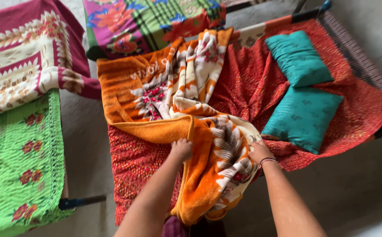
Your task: The person folds a patterned blanket on a cot, then places an orange blanket and two teal pillows on the cot. The person then spreads a red patterned sheet over a second cot and smooths it out.
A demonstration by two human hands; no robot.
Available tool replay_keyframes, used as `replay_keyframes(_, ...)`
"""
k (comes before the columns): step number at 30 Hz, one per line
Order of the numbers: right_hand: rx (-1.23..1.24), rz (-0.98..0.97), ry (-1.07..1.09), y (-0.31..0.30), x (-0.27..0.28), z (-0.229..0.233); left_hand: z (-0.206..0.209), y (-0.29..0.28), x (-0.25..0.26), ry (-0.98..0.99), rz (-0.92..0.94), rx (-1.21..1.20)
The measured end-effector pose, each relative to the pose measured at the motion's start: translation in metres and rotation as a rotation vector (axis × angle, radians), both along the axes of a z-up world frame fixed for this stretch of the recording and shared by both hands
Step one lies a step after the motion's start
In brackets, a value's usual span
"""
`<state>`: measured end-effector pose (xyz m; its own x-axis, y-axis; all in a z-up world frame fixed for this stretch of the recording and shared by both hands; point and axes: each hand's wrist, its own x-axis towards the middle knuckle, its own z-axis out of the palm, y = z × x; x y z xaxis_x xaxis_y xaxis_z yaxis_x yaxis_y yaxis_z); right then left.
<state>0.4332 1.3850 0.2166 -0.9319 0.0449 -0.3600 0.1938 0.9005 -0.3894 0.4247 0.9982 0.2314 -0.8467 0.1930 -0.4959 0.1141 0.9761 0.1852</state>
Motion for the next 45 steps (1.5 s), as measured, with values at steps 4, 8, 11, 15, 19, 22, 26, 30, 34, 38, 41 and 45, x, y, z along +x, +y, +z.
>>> replay_keyframes(4,-0.022,0.057,-0.054,-0.016,-0.019,-0.014,0.000,-0.024,-0.033,0.067,0.093,0.044)
replay_keyframes(8,-0.004,0.003,-0.091,-0.029,-0.038,-0.031,-0.003,-0.029,-0.079,0.003,0.140,0.011)
replay_keyframes(11,0.041,-0.050,-0.108,-0.036,-0.045,-0.045,-0.009,-0.022,-0.117,0.178,0.148,0.048)
replay_keyframes(15,0.070,-0.226,-0.287,-0.044,-0.056,-0.064,-0.022,-0.004,-0.165,0.090,0.252,0.064)
replay_keyframes(19,-0.059,-0.346,-0.461,-0.063,-0.052,-0.082,-0.052,0.009,-0.195,0.026,0.291,0.043)
replay_keyframes(22,0.027,-0.322,-0.532,-0.082,-0.046,-0.094,-0.090,0.018,-0.200,-0.154,0.327,0.160)
replay_keyframes(26,0.062,-0.428,-0.538,-0.099,-0.042,-0.108,-0.139,0.029,-0.175,-0.143,0.182,0.034)
replay_keyframes(30,0.160,-0.392,-0.445,-0.104,-0.046,-0.118,-0.153,0.033,-0.136,0.023,0.140,0.006)
replay_keyframes(34,0.248,-0.309,-0.449,-0.104,-0.041,-0.126,-0.131,0.023,-0.103,-0.076,0.179,0.097)
replay_keyframes(38,0.144,-0.229,-0.342,-0.107,-0.026,-0.114,-0.099,0.009,-0.071,-0.111,0.222,0.106)
replay_keyframes(41,0.085,-0.185,-0.296,-0.111,-0.010,-0.081,-0.090,-0.007,-0.046,-0.074,0.277,0.161)
replay_keyframes(45,-0.012,-0.113,-0.212,-0.128,0.018,-0.017,-0.086,-0.027,-0.008,-0.112,0.697,0.769)
